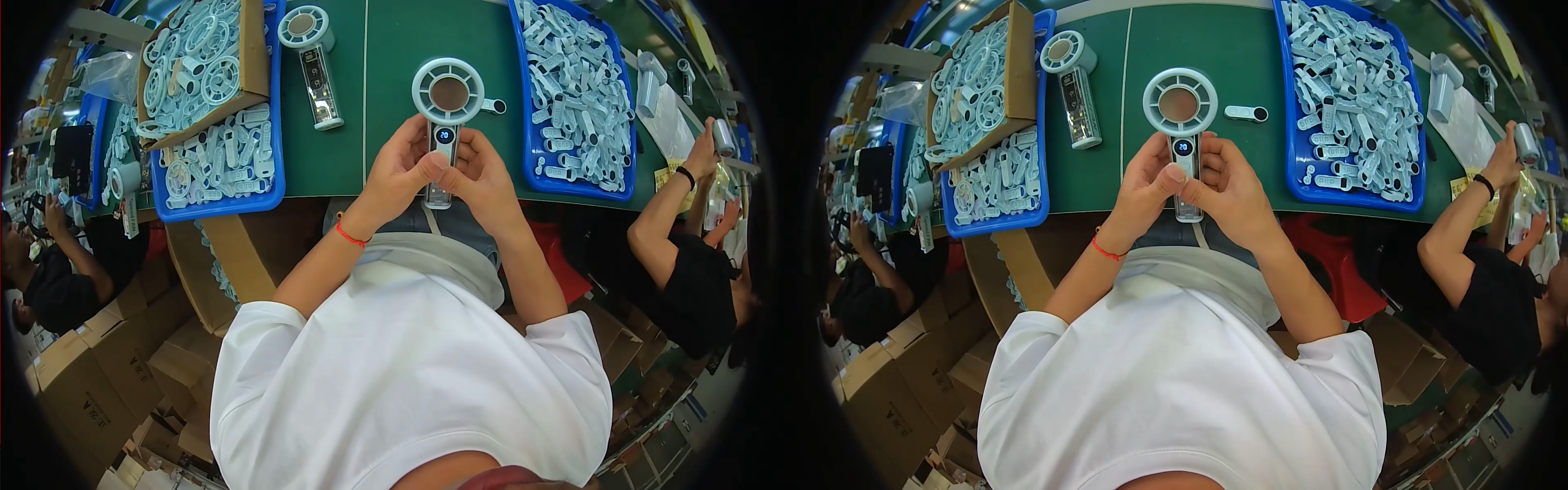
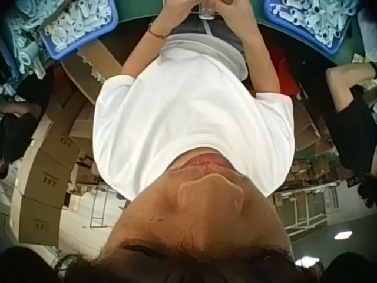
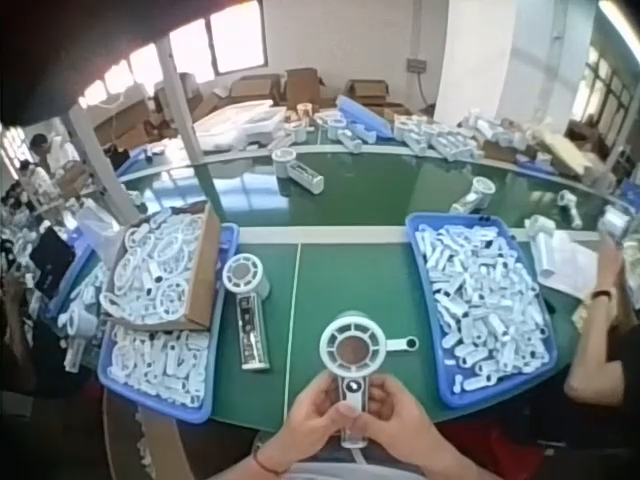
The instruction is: Assembling the outer casings and internal components of small handheld fans at a production line station.
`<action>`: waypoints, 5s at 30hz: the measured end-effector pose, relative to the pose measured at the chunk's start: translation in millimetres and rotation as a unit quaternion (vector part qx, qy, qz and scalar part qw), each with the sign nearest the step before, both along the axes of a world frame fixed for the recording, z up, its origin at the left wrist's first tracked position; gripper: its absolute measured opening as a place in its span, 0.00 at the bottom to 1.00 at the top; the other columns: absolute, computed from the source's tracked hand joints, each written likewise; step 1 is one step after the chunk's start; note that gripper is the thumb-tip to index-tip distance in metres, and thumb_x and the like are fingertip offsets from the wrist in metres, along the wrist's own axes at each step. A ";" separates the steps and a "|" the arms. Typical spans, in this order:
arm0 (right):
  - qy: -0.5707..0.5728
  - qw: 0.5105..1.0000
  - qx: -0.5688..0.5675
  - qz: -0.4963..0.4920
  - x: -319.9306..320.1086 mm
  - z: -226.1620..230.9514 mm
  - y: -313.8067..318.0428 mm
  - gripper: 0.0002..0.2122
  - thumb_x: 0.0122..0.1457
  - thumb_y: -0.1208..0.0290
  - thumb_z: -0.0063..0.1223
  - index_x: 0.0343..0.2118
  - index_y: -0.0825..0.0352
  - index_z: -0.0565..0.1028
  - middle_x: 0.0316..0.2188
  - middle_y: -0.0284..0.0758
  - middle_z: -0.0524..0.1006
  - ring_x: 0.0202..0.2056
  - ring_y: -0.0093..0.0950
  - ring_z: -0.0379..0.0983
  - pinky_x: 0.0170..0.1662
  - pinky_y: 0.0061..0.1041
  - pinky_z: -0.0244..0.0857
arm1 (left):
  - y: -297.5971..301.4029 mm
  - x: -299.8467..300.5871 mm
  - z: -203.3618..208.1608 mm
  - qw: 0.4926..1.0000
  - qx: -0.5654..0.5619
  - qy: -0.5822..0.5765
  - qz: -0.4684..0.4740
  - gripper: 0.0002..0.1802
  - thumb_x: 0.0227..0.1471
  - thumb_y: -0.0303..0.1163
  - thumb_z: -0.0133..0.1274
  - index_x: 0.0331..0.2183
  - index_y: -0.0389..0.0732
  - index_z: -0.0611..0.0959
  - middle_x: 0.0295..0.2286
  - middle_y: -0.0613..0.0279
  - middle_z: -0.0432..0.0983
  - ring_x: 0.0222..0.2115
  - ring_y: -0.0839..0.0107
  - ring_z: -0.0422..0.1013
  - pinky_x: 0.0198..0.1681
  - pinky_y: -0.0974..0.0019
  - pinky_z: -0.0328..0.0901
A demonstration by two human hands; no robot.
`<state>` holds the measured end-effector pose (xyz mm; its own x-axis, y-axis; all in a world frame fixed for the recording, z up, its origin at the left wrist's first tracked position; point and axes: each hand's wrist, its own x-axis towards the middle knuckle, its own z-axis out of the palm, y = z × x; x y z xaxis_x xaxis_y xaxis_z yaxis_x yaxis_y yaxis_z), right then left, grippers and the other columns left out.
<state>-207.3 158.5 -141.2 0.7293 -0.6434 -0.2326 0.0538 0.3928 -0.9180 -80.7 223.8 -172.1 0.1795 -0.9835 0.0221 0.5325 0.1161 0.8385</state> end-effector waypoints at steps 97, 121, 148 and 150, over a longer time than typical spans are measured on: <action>0.009 0.997 -0.076 0.001 -16.0 35.4 -26.9 0.15 0.50 0.81 0.52 0.42 0.72 0.70 0.32 0.35 0.75 0.34 0.25 0.74 0.35 0.18 0.68 | 9.8 15.3 42.7 0.973 0.093 -0.080 0.196 0.23 0.47 0.24 0.49 0.46 0.37 0.62 0.35 0.57 0.70 0.35 0.69 0.69 0.40 0.66 0.64; 0.131 0.977 -0.145 -0.083 -2.9 30.1 -15.6 0.11 0.47 0.81 0.58 0.34 0.75 0.71 0.27 0.37 0.76 0.29 0.21 0.73 0.33 0.17 0.68 | -0.4 0.0 15.9 0.903 0.034 -0.414 0.106 0.43 0.37 0.34 0.63 0.51 0.31 0.57 0.42 0.45 0.67 0.41 0.56 0.68 0.43 0.62 0.63; -0.041 0.998 0.007 0.039 5.7 1.5 -19.9 0.25 0.51 0.67 0.58 0.49 0.73 0.63 0.45 0.37 0.68 0.45 0.23 0.65 0.46 0.22 0.62 | 2.8 16.3 18.5 0.977 0.127 -0.154 -0.070 0.28 0.46 0.34 0.52 0.46 0.31 0.63 0.32 0.53 0.71 0.31 0.74 0.69 0.31 0.69 0.64; -0.036 0.999 0.001 0.037 2.3 3.0 -17.6 0.25 0.50 0.67 0.59 0.49 0.72 0.63 0.45 0.37 0.68 0.45 0.24 0.65 0.47 0.23 0.61 | 3.9 10.8 22.1 0.962 0.069 -0.254 -0.069 0.34 0.46 0.34 0.51 0.51 0.32 0.57 0.40 0.48 0.65 0.40 0.68 0.65 0.39 0.65 0.62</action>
